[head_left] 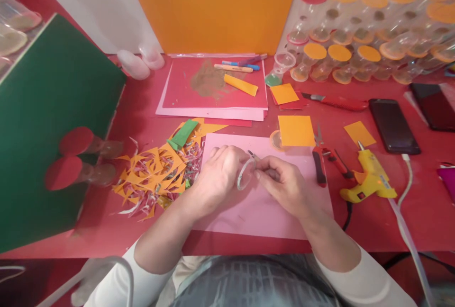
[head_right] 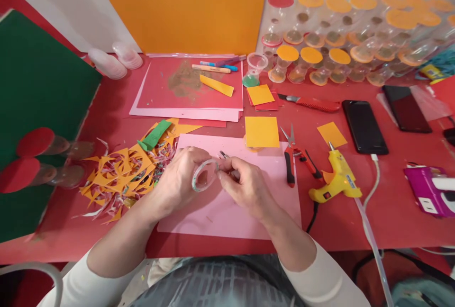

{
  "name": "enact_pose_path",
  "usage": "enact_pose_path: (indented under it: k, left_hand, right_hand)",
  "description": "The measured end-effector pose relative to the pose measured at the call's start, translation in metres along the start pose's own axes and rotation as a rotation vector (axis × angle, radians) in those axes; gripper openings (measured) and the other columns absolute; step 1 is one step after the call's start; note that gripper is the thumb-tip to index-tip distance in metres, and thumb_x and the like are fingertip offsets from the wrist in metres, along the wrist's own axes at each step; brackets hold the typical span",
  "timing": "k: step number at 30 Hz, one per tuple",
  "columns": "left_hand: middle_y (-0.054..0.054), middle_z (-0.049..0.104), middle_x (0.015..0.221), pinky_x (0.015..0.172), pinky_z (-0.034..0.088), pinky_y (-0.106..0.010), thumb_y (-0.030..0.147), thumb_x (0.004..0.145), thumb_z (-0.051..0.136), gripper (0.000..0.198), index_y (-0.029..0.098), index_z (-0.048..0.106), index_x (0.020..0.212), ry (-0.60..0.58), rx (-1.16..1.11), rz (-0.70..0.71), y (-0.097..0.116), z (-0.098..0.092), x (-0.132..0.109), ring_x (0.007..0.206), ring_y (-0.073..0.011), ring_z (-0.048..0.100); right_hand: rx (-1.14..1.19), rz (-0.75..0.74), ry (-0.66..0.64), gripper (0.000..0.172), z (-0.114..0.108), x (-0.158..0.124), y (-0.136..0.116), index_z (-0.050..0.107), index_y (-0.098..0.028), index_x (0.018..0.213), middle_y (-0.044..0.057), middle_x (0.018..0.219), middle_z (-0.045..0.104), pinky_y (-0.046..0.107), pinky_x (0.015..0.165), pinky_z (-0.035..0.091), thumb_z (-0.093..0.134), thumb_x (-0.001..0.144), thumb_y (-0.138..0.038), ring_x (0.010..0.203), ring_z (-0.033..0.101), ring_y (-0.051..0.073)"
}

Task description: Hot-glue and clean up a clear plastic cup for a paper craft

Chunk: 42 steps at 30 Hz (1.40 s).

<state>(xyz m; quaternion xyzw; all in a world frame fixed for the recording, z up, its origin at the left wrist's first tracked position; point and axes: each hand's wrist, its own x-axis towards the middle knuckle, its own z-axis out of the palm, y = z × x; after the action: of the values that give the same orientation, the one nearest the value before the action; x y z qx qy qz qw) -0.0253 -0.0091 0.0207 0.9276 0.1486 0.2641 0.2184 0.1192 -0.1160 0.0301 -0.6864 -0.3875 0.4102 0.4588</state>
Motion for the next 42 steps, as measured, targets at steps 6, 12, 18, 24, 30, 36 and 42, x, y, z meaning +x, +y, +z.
enact_pose_path:
  k: [6, 12, 18, 24, 30, 36, 42]
  left_hand:
    - [-0.005, 0.067, 0.093, 0.073, 0.045, -0.033, 0.018, 0.097, 0.051, 0.007, 0.019, 0.048, 0.104, 0.065, 0.149, 0.096, -0.001, 0.004, -0.004, 0.081, -0.0187, 0.061]
    - [-0.006, 0.067, 0.097, 0.077, 0.047, -0.032, 0.016, 0.096, 0.055, 0.015, 0.018, 0.049, 0.11, 0.102, 0.131, 0.082, 0.001, 0.007, -0.006, 0.088, -0.0184, 0.062]
    - [-0.005, 0.066, 0.096, 0.077, 0.048, -0.032, 0.019, 0.096, 0.055, 0.014, 0.021, 0.047, 0.108, 0.089, 0.069, 0.045, 0.001, 0.008, -0.006, 0.088, -0.0184, 0.063]
    - [-0.003, 0.064, 0.092, 0.073, 0.049, -0.032, 0.016, 0.093, 0.055, 0.014, 0.021, 0.046, 0.104, 0.082, 0.057, 0.022, 0.003, 0.009, -0.007, 0.081, -0.0181, 0.061]
    - [-0.002, 0.062, 0.087, 0.068, 0.049, -0.031, 0.016, 0.091, 0.053, 0.014, 0.023, 0.045, 0.1, 0.065, 0.023, -0.005, 0.007, 0.008, -0.004, 0.076, -0.018, 0.062]
    - [-0.002, 0.063, 0.084, 0.061, 0.049, -0.029, 0.024, 0.096, 0.048, 0.006, 0.023, 0.042, 0.097, 0.029, -0.018, -0.103, 0.012, 0.006, 0.002, 0.068, -0.0161, 0.063]
    - [-0.001, 0.066, 0.085, 0.062, 0.051, -0.028, 0.021, 0.09, 0.053, 0.014, 0.024, 0.04, 0.094, 0.012, -0.145, -0.155, 0.011, 0.004, 0.004, 0.072, -0.0173, 0.067]
  right_hand:
    - [0.095, 0.045, 0.022, 0.013, 0.004, 0.0, 0.002, 0.054, -0.022, 0.07, -0.006, 0.053, 0.047, 0.02, 0.041, 0.031, 0.059, 0.074, -0.033, 0.044, 0.039, 0.008]
    - [0.233, 0.064, -0.033, 0.017, 0.002, 0.001, -0.002, 0.049, -0.023, 0.07, -0.012, 0.045, 0.036, 0.02, 0.035, 0.023, 0.06, 0.077, -0.034, 0.035, 0.029, 0.005]
    - [0.19, 0.072, -0.047, 0.015, -0.001, 0.001, -0.002, 0.049, -0.023, 0.07, -0.012, 0.046, 0.036, 0.02, 0.035, 0.022, 0.058, 0.077, -0.033, 0.037, 0.03, 0.006]
    - [0.07, -0.008, 0.015, 0.011, 0.002, 0.003, 0.001, 0.05, -0.022, 0.068, -0.008, 0.052, 0.043, 0.02, 0.04, 0.026, 0.058, 0.072, -0.029, 0.043, 0.035, 0.007]
    - [-0.044, -0.039, 0.056, 0.008, 0.002, 0.002, 0.001, 0.051, -0.022, 0.068, -0.008, 0.052, 0.043, 0.022, 0.042, 0.029, 0.056, 0.071, -0.028, 0.045, 0.037, 0.009]
    - [-0.152, -0.128, 0.098, 0.008, 0.002, 0.001, 0.004, 0.049, -0.023, 0.067, -0.009, 0.05, 0.039, 0.023, 0.045, 0.031, 0.056, 0.072, -0.024, 0.044, 0.035, 0.009]
    - [-0.165, -0.158, 0.091, 0.008, 0.0, 0.0, 0.007, 0.052, -0.023, 0.071, -0.004, 0.057, 0.052, 0.024, 0.049, 0.037, 0.058, 0.076, -0.025, 0.05, 0.045, 0.012]
